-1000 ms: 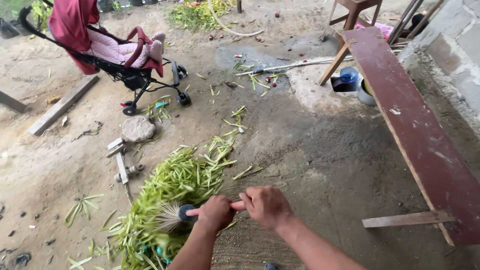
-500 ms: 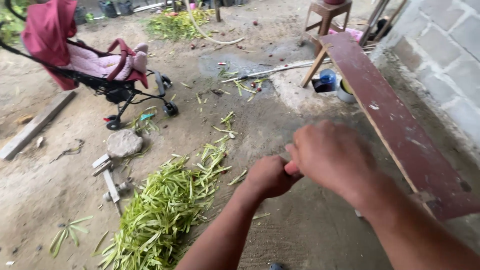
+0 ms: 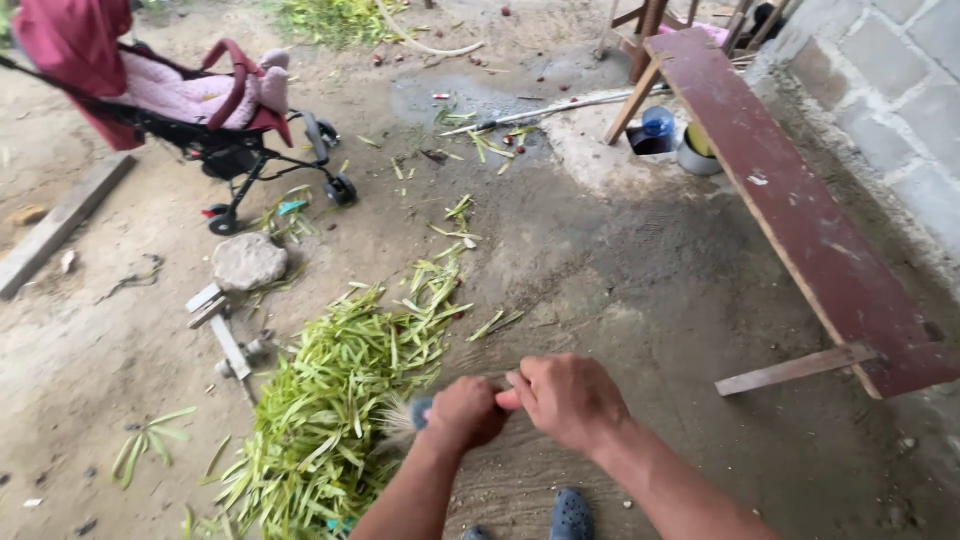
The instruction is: Stripping leaves from branches and sweeping the yard debris.
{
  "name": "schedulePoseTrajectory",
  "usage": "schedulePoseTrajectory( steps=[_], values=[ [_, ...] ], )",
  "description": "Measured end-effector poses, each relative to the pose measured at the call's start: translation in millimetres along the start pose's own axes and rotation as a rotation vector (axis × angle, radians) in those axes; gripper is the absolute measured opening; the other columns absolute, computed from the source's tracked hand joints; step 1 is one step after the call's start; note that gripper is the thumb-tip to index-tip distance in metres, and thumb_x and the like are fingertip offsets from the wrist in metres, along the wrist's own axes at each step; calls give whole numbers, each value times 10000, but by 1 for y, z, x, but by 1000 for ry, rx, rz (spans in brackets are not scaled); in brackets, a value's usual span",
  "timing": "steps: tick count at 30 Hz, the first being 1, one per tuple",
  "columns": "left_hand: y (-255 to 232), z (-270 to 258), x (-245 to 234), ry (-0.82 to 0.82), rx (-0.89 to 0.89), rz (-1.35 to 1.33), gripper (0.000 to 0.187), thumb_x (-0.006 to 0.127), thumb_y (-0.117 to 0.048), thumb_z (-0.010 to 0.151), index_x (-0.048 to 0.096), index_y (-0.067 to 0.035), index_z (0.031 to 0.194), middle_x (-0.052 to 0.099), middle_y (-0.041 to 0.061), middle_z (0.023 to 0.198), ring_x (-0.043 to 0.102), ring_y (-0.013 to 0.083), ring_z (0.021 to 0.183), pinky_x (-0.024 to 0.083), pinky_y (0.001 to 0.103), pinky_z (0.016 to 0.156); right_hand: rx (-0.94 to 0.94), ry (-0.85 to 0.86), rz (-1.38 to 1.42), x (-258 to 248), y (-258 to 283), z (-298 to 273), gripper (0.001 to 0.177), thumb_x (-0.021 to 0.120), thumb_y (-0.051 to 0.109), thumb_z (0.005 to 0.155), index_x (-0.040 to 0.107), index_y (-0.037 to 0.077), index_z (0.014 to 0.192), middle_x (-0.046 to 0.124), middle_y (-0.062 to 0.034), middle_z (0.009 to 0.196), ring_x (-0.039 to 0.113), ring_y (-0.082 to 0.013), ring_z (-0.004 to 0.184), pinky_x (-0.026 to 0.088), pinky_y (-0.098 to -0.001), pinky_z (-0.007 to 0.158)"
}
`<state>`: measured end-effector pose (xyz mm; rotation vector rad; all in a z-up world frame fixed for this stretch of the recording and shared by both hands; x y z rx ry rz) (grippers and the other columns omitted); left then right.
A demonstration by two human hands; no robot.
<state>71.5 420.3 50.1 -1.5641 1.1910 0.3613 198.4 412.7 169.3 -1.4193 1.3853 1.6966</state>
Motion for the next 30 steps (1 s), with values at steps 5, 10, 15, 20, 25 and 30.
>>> schedulePoseTrajectory(
  steps=[5,10,15,20,25,30],
  values=[
    [11,-26,-51,-137,-35,165,226,675,-374,860,779,-175,885,751,117,916,723,340,880,579,494,779,105,-44,60,-31,28,10,375,589,334,994,673,93,719,680,-69,571,587,-199,423,478,-380,408],
    [-57,-44,-105,-102,-11,115,242,623,-393,908,754,-190,901,751,118,871,743,328,819,589,479,749,103,25,-194,-125,72,9,389,565,366,1007,675,104,742,643,-48,517,537,-144,380,456,-327,359],
    [-65,-4,-51,-194,147,15,438,638,-478,980,756,-82,833,756,168,895,726,365,848,587,483,806,46,-33,-322,-135,82,6,358,626,363,958,723,81,760,685,-85,537,630,-190,488,485,-347,488],
    [-23,20,53,-343,479,-292,250,672,-255,854,763,-72,998,739,211,1015,703,424,931,574,509,809,-189,95,-725,7,40,2,95,656,97,871,694,32,813,638,-114,600,636,-171,453,505,-286,350],
    [10,-12,46,-157,80,-246,236,656,-285,896,744,-67,907,751,182,958,735,372,889,582,482,831,-72,145,-243,12,29,-18,376,566,233,1041,638,83,704,614,-48,523,504,-117,374,410,-295,324],
    [-37,-47,-33,-280,92,-63,203,648,-255,875,774,-103,830,743,190,834,735,381,804,591,486,783,-20,50,-114,-68,46,-27,446,570,403,1015,616,97,693,609,-15,498,455,-113,343,386,-312,299]
  ],
)
Point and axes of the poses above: each hand's wrist, its own z-axis towards the middle knuckle, its own x-axis out of the palm, y = z × x, the point moved 5 cm from there along z, towards the middle knuckle
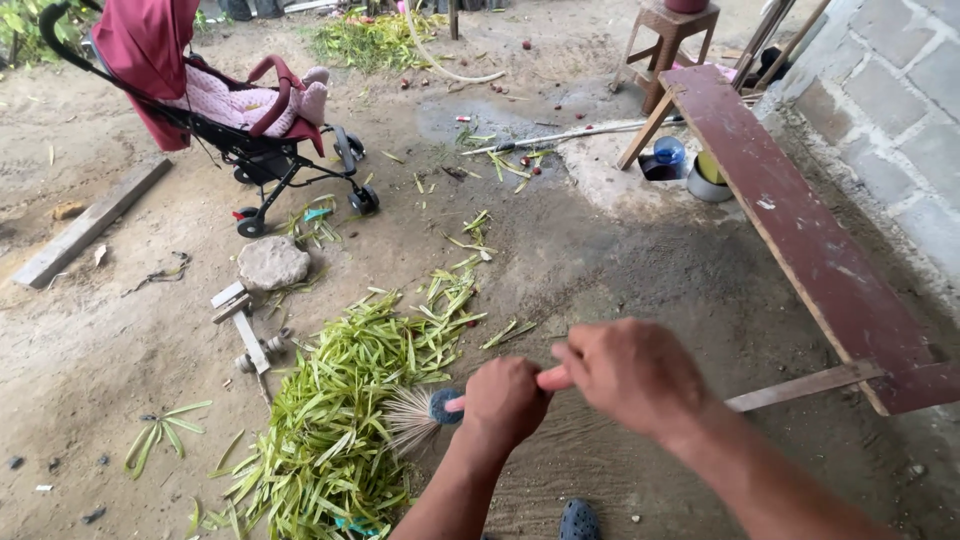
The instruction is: Stripping leaves from branches and sweeping the yard debris.
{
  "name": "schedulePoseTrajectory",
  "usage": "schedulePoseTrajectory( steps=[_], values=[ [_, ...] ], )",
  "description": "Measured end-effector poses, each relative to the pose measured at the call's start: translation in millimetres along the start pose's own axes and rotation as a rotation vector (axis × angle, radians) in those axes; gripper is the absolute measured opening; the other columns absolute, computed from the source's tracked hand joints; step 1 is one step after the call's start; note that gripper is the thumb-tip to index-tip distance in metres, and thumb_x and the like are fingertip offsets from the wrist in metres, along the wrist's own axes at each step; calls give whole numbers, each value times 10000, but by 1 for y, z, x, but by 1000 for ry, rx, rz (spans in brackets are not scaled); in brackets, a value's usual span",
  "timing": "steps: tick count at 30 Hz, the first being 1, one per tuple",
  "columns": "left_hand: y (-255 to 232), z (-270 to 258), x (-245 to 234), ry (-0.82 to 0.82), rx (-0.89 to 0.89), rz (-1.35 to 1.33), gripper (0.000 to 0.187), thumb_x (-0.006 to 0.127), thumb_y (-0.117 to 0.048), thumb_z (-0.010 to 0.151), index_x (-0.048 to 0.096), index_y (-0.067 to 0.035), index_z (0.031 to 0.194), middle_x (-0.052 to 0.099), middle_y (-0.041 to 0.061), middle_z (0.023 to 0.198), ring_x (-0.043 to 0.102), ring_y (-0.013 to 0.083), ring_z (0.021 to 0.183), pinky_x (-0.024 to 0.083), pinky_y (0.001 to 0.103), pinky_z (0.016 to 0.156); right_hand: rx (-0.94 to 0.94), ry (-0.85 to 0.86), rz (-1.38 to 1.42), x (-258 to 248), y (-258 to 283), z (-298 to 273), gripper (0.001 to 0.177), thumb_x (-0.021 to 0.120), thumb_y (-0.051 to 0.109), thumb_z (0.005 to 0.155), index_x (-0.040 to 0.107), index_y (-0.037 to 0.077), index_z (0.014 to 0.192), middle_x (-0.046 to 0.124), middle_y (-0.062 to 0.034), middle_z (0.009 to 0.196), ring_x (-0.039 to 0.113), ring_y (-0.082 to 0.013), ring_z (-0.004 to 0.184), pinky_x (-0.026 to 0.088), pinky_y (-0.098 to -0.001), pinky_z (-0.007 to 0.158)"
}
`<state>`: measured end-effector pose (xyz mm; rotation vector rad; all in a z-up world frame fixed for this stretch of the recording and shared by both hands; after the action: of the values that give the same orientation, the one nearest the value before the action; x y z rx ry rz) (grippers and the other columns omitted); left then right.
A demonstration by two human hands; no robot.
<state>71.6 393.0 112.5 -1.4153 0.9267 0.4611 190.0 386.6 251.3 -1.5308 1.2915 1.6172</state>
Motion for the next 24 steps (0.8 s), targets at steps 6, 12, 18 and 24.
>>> schedulePoseTrajectory(
  steps=[6,12,18,24],
  values=[
    [-50,6,-17,-13,94,4,390,672,-431,939,754,-94,762,723,186,796,713,398,790,574,513,753,102,-118,-231,-56,19,-8,340,577,356,994,666,131,754,651,-64,516,624,-157,425,487,-327,414],
    [11,8,99,1,332,-241,266,728,-183,796,750,-69,1035,723,221,1013,690,449,938,549,517,792,-168,105,-638,74,11,-7,117,590,118,946,648,19,923,664,-103,620,618,-179,461,561,-315,368],
    [50,-33,70,-18,69,27,152,692,-213,889,728,-66,885,746,139,973,728,330,933,582,457,856,-322,-96,-102,95,0,-27,400,576,263,1063,615,86,706,579,-17,527,506,-99,392,426,-279,311],
    [-10,-53,3,-123,12,216,265,738,-375,844,753,-114,805,747,123,864,720,335,844,570,496,730,-184,-123,-65,34,-5,-51,396,541,335,1046,596,124,716,586,-12,510,493,-123,348,409,-292,274]
  ],
)
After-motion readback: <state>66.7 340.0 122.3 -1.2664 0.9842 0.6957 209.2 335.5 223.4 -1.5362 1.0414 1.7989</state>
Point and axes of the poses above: each hand's wrist, its own z-axis towards the middle knuckle, its own x-axis out of the palm, y = z × x, the point moved 5 cm from there along z, towards the middle knuckle
